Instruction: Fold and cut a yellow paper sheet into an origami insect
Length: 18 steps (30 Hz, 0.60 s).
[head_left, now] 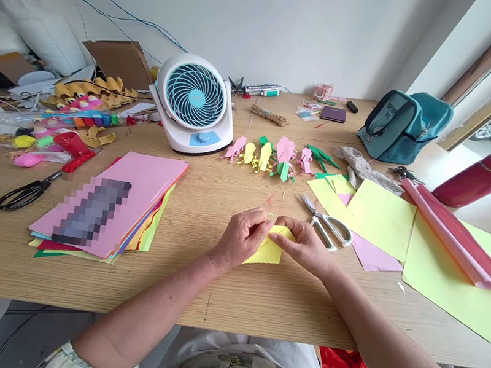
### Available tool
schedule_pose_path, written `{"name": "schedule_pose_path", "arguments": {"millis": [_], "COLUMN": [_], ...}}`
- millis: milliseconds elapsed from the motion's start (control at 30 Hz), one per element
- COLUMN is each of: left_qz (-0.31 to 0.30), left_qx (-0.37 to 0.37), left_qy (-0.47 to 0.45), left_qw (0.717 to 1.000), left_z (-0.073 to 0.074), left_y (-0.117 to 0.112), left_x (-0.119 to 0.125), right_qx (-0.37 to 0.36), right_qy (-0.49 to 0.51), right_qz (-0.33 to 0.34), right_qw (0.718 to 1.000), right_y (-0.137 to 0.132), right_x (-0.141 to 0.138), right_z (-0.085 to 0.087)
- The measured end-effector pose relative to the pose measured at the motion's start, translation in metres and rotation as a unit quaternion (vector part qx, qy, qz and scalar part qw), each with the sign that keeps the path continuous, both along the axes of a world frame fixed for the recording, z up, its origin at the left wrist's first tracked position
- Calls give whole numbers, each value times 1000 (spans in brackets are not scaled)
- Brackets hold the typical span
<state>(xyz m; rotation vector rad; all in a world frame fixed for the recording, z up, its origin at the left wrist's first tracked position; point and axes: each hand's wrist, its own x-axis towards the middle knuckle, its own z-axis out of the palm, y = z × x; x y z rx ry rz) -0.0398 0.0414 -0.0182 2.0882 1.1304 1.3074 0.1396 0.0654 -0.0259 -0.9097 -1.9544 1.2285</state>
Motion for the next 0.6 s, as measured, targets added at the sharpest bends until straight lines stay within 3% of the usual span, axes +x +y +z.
{"name": "schedule_pose_path", "arguments": {"millis": [200, 600], "left_qz": [1, 7], "left_qx": [13, -7], "left_qy": [12, 10], "left_qw": [1000, 1000], "left_z": [-1, -1], "left_y": [1, 1], "left_x": [-1, 0], "right_qx": [16, -21], "right_qy": [-8, -17], "right_qz": [1, 4], "right_qw": [1000, 1000], "right_y": [-1, -3], "right_x": [-1, -2], "right_z": [1, 3]}}
